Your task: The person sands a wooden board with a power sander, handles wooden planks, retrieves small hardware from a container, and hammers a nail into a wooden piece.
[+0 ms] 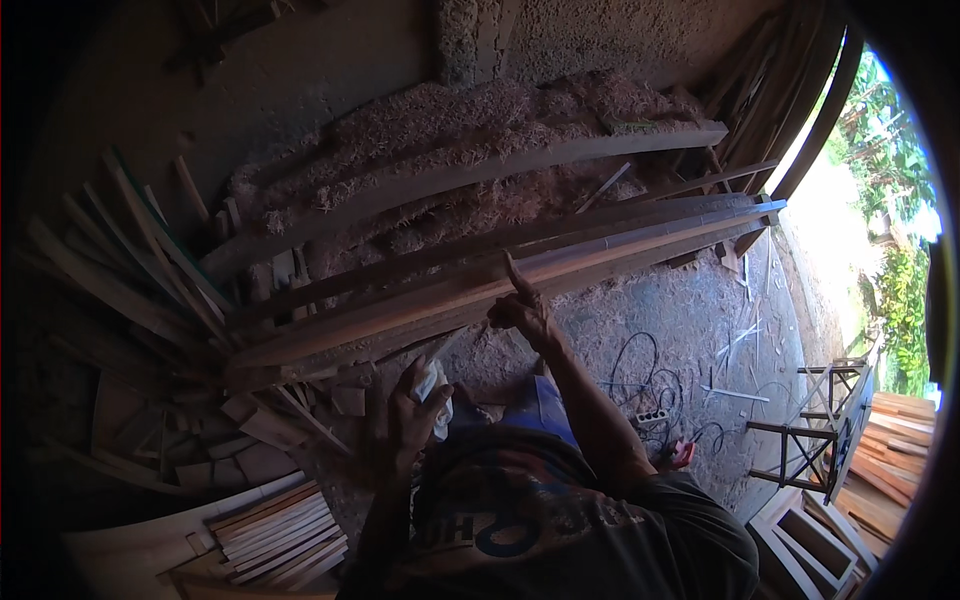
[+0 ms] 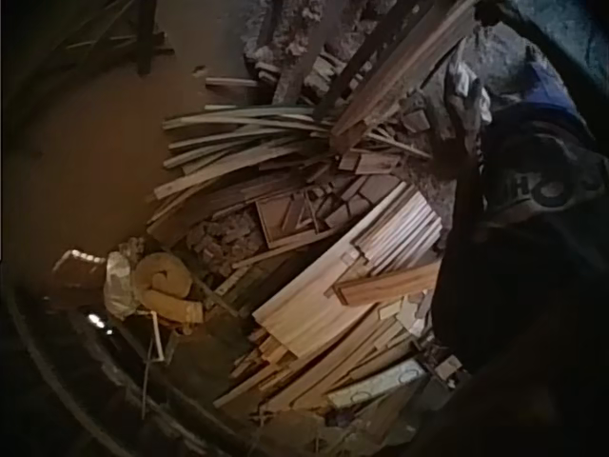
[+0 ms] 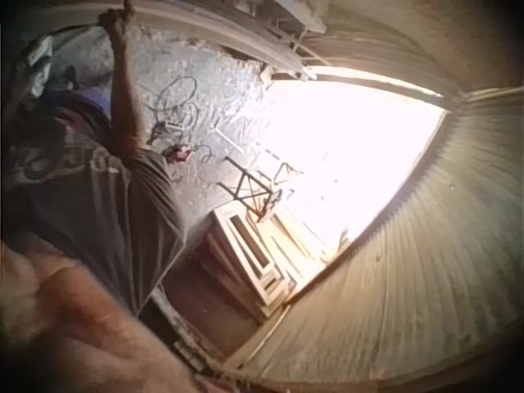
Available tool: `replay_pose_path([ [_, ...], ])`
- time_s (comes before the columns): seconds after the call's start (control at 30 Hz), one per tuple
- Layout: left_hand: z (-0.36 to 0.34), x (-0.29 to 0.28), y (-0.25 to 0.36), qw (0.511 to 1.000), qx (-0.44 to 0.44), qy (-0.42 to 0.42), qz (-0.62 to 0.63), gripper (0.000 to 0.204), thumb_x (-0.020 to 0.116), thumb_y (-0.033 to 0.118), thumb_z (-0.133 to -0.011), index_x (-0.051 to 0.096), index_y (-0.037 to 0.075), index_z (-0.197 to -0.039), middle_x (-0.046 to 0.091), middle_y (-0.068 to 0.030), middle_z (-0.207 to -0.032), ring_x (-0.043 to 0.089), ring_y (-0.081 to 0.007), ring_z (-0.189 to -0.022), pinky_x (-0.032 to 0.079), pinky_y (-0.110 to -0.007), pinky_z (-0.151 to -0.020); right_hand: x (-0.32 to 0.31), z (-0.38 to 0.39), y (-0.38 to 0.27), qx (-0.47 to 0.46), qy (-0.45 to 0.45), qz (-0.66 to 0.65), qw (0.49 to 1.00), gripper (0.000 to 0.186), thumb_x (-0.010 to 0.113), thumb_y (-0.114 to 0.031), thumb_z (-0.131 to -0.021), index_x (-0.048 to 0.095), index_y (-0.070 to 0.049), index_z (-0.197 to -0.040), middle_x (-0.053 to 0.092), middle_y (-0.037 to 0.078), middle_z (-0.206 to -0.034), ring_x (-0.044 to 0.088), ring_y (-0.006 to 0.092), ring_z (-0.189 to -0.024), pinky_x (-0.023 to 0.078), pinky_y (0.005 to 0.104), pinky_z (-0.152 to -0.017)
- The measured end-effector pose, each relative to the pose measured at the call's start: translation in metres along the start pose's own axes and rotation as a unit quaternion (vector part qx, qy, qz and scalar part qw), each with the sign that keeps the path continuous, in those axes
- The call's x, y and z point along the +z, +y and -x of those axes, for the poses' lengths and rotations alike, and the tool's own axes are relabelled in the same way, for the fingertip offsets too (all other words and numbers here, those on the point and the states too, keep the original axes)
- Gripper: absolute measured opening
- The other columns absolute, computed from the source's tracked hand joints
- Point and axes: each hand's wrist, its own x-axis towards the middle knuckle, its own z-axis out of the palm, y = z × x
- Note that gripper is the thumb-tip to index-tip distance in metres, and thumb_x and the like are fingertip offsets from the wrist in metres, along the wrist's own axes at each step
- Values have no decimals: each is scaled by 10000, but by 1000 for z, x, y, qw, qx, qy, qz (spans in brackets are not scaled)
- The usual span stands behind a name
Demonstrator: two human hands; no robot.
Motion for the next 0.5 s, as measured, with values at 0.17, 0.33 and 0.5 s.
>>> replay_pose_path([
  [0.17, 10, -10, 8, 996, 50, 14, -67, 586, 785, 125, -838, 519, -24, -1339, 640, -81, -1052, 601, -128, -865, 520, -278, -732, 14, 12, 4, -44, 39, 450, 891, 807, 554, -167, -892, 126, -140, -1575, 680, 262, -796, 676, 392, -660, 532, 411, -612],
  [0.33, 17, -14, 4, 999, -24, 19, 12, 586, 781, 107, -840, 513, -19, -1346, 635, -72, -1031, 599, -118, -815, 520, -269, -668, 22, 20, 22, -126, -8, 456, 881, 763, 550, -160, -903, 180, -149, -1570, 690, 215, -726, 679, 350, -605, 520, 420, -561],
  [0.5, 29, -13, 13, 998, -9, 66, -5, 559, 777, 114, -844, 529, -11, -1329, 636, -63, -980, 590, -104, -743, 505, -261, -604, -12, 9, 5, 25, 79, 164, 983, 769, 535, -113, -876, 210, -182, -1570, 682, 158, -663, 688, 210, -597, 535, 357, -583],
])
